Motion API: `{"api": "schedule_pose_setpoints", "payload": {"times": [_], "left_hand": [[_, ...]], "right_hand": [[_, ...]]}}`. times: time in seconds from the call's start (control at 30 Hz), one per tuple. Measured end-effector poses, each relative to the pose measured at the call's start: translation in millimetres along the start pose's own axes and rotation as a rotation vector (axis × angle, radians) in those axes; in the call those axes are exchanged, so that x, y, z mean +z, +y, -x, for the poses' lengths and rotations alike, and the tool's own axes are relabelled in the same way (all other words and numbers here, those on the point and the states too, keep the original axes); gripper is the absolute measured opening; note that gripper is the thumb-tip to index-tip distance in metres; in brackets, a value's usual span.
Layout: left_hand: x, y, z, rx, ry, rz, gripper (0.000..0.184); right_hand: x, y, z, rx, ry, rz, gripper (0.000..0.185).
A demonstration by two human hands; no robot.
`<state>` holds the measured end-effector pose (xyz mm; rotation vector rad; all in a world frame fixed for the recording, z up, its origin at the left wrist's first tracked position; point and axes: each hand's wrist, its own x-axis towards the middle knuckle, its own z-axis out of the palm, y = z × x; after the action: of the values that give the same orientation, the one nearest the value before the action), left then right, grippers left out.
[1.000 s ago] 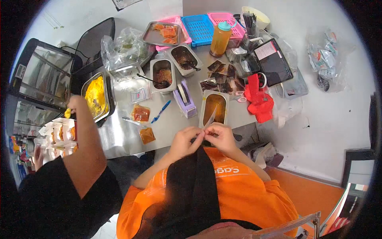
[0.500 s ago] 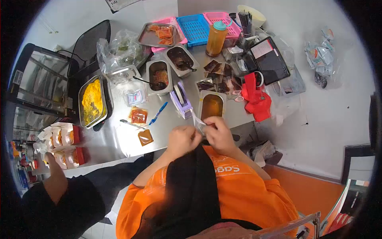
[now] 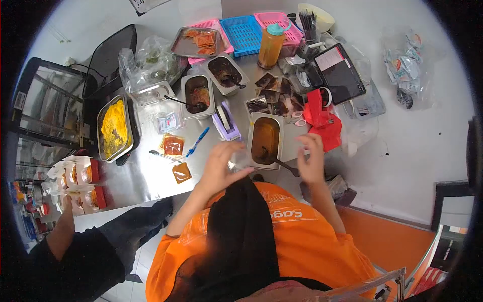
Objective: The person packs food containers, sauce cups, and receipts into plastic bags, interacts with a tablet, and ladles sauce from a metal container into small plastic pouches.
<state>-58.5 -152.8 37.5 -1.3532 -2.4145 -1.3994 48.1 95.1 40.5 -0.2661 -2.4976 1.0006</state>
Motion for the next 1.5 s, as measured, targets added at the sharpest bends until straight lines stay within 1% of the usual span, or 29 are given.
{"api": "schedule_pose_setpoints", "payload": {"times": [0.03,0.1,0.13,0.23,0.33,0.37,0.47,0.5,0.6,0.7,0.8,0.83,0.93,0.97,1.03,1.13,1.17,1.27,1.3,1.4,1.5], "left_hand": [[-1.0,-4.8,3.7,-0.042,0.019,0.028,0.058],[-0.3,-13.0,10.7,-0.12,0.056,0.087,0.058],[2.0,-15.5,13.2,-0.135,0.037,0.101,0.059],[9.3,-15.9,22.1,-0.177,-0.025,0.145,0.061],[22.3,-11.5,29.9,-0.191,-0.101,0.184,0.063],[29.0,-13.3,33.6,-0.187,-0.129,0.186,0.063],[35.7,-15.6,35.6,-0.185,-0.211,0.173,0.063],[35.8,-15.5,35.6,-0.188,-0.238,0.163,0.064],[32.6,-9.9,33.7,-0.23,-0.264,0.195,0.063],[34.5,-6.0,36.6,-0.272,-0.27,0.213,0.062],[35.2,-8.9,40.5,-0.305,-0.278,0.217,0.062],[36.0,-11.1,43.4,-0.316,-0.277,0.219,0.062],[37.8,-14.7,48.3,-0.32,-0.274,0.226,0.062],[38.0,-15.1,48.4,-0.303,-0.268,0.228,0.062],[38.4,-15.8,48.0,-0.3,-0.275,0.237,0.062],[39.1,-16.6,47.8,-0.312,-0.288,0.233,0.063],[40.1,-17.7,49.0,-0.293,-0.279,0.222,0.063],[40.8,-19.3,51.5,-0.278,-0.267,0.202,0.064],[41.3,-19.2,51.8,-0.279,-0.267,0.2,0.064],[40.5,-18.6,51.3,-0.269,-0.242,0.186,0.065],[34.5,-15.6,45.9,-0.14,-0.12,0.147,0.064]], "right_hand": [[-8.5,15.4,0.0,0.127,-0.063,-0.006,0.044],[-19.0,39.1,7.6,0.255,-0.487,-0.049,0.047],[-19.3,48.0,10.5,0.314,-0.699,-0.067,0.049],[16.6,57.9,34.4,0.152,-0.545,-0.507,0.039],[54.4,52.7,39.3,0.574,-0.189,-0.803,0.028],[60.8,53.9,36.2,0.491,-0.085,-0.711,0.017],[51.1,32.9,8.2,0.238,-0.076,-0.353,0.016],[46.5,16.6,1.9,0.19,-0.072,-0.431,0.016],[33.6,14.7,-11.8,-0.098,-0.312,-0.085,0.02],[43.6,27.7,-4.0,-0.189,-0.427,-0.072,0.026],[49.6,30.1,11.5,-0.22,-0.452,-0.029,0.029],[48.7,26.9,16.5,-0.174,-0.429,-0.069,0.024],[45.5,20.6,25.3,-0.149,-0.316,-0.044,0.016],[47.0,20.1,27.7,-0.045,-0.273,-0.129,0.014],[53.7,22.3,32.2,0.164,-0.18,-0.295,0.017],[74.5,58.2,37.7,0.309,0.002,-0.505,0.022],[76.0,68.7,37.4,0.38,0.047,-0.626,0.024],[70.3,82.7,37.0,0.528,0.194,-0.838,0.023],[64.9,83.4,37.8,0.592,0.185,-0.875,0.024],[62.0,87.4,42.7,0.657,0.296,-0.985,0.025],[56.4,87.5,45.3,0.728,0.358,-1.12,0.025]]}}
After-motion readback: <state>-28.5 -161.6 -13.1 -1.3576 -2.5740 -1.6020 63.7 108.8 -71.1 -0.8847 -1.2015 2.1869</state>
